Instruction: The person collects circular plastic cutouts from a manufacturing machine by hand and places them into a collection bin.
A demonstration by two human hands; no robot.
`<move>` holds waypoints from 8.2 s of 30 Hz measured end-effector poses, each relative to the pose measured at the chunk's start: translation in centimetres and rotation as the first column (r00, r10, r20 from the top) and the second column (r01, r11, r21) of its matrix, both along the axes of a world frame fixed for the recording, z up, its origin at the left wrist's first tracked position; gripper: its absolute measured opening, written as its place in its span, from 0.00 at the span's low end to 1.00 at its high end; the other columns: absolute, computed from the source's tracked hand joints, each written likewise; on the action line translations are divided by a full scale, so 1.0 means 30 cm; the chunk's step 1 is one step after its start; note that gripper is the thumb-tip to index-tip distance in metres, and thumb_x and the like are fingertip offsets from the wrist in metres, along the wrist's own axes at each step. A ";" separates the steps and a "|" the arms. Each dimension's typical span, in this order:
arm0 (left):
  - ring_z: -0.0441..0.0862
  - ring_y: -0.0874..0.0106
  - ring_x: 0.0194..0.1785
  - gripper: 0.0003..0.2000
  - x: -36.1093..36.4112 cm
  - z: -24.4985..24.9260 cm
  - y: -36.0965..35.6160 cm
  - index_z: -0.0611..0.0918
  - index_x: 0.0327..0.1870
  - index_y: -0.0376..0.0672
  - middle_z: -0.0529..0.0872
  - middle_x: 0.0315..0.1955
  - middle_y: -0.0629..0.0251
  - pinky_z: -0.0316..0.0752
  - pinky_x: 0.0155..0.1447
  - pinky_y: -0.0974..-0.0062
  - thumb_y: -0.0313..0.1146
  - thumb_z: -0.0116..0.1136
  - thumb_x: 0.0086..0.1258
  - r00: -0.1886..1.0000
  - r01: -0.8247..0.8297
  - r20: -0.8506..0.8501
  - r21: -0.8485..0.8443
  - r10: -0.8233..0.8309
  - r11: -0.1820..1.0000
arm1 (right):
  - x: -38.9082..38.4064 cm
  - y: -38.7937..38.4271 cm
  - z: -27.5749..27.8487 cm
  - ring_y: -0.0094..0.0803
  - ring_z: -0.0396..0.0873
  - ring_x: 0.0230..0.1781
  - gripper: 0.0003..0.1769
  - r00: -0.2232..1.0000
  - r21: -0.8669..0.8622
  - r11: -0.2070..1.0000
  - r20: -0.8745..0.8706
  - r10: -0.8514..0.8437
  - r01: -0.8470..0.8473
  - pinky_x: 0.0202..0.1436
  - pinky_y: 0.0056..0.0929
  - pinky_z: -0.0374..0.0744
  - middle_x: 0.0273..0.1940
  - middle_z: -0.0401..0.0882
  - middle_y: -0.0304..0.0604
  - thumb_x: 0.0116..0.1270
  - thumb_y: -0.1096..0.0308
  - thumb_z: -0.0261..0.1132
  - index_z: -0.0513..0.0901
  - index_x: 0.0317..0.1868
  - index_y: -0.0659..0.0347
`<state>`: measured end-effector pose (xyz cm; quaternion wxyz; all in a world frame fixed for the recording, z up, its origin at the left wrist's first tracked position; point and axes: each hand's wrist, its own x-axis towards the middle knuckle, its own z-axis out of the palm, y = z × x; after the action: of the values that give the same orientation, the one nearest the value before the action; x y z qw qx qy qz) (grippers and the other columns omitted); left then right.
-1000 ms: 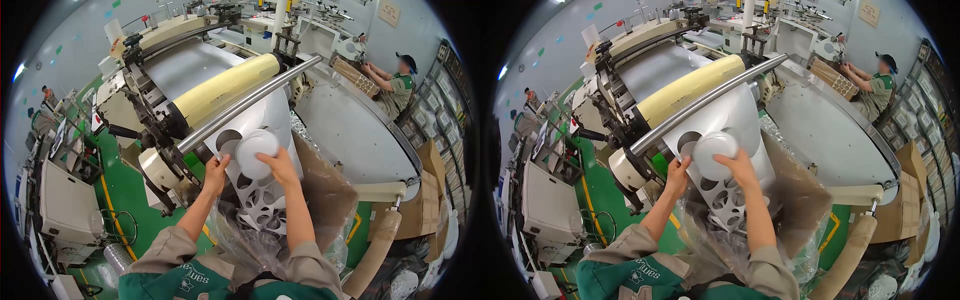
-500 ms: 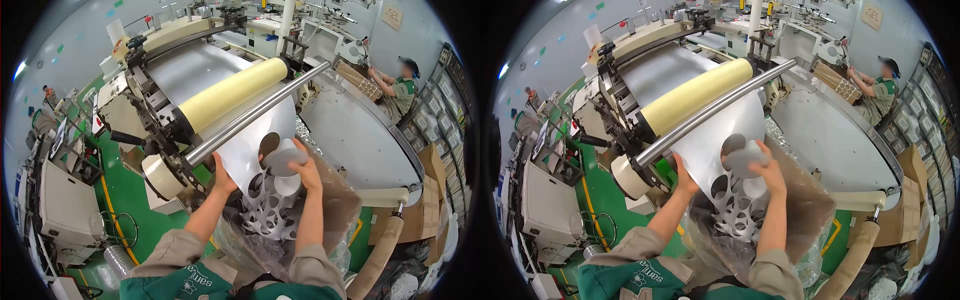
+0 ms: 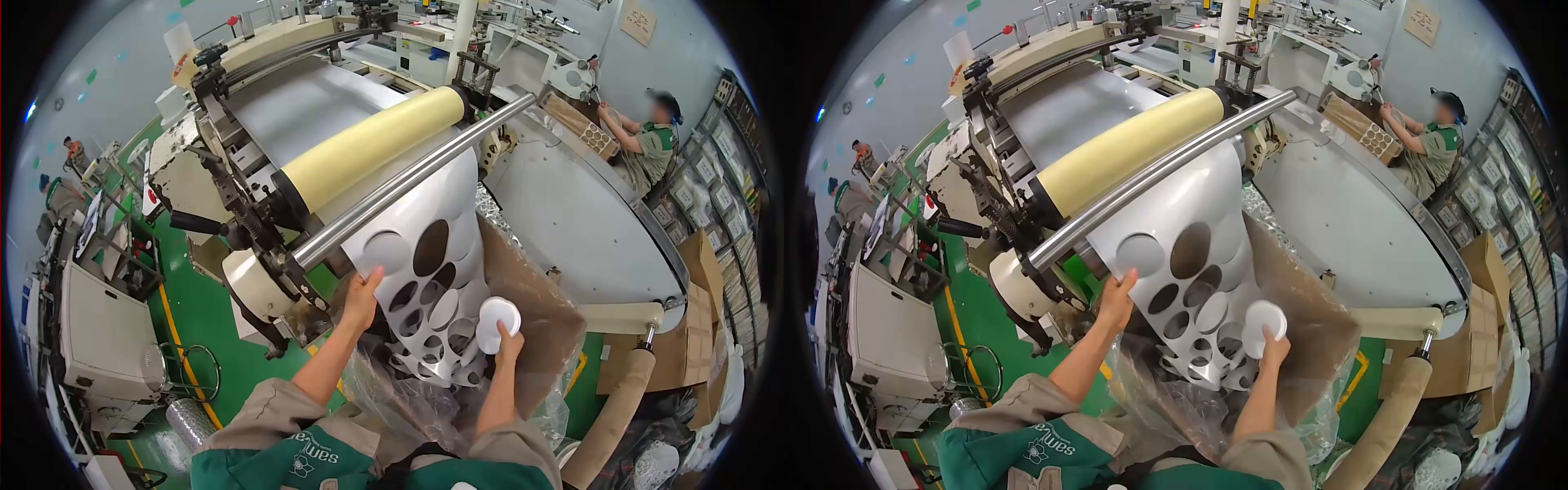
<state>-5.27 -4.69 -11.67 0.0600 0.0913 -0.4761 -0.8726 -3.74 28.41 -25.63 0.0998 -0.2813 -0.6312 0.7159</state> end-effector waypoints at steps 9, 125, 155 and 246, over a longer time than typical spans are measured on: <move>0.77 0.76 0.46 0.16 0.118 0.037 0.071 0.75 0.49 0.35 0.80 0.43 0.67 0.71 0.51 0.77 0.35 0.56 0.65 0.945 0.275 0.174 0.034 -0.277 0.961 | -0.057 -0.346 0.392 0.28 0.76 0.42 0.18 0.770 -0.171 0.772 -0.351 0.533 -0.612 0.44 0.25 0.74 0.40 0.79 0.40 0.58 0.70 0.65 0.77 0.48 0.68; 0.67 0.69 0.61 0.27 0.131 -0.009 0.128 0.65 0.62 0.46 0.70 0.58 0.66 0.64 0.62 0.67 0.54 0.36 0.70 0.953 0.159 0.260 0.011 -0.156 0.987 | 0.131 -0.246 0.217 0.27 0.75 0.44 0.19 0.952 -0.440 0.847 -0.194 0.236 -0.299 0.47 0.28 0.74 0.46 0.76 0.44 0.61 0.66 0.64 0.74 0.49 0.67; 0.76 0.79 0.41 0.19 0.233 -0.176 0.285 0.77 0.47 0.34 0.81 0.37 0.67 0.71 0.42 0.78 0.41 0.58 0.63 0.929 0.226 0.299 0.008 -0.218 0.974 | 0.437 0.128 -0.064 0.40 0.71 0.56 0.26 0.953 -0.783 0.621 -0.165 -0.255 0.030 0.59 0.45 0.72 0.55 0.72 0.45 0.64 0.64 0.60 0.65 0.61 0.60; 0.76 0.64 0.39 0.38 0.213 -0.109 0.301 0.66 0.60 0.41 0.76 0.47 0.54 0.72 0.40 0.72 0.68 0.34 0.62 0.664 0.429 0.350 0.546 -0.661 0.719 | 0.331 -0.228 -0.192 0.41 0.75 0.49 0.24 0.984 -0.952 0.297 -0.016 0.178 -0.069 0.53 0.40 0.75 0.48 0.75 0.48 0.61 0.63 0.64 0.69 0.55 0.65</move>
<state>1.12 4.35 -14.96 -0.3638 0.1844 -0.2798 -0.8691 6.18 21.58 -31.38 -0.1692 -0.2695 -0.1128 0.9413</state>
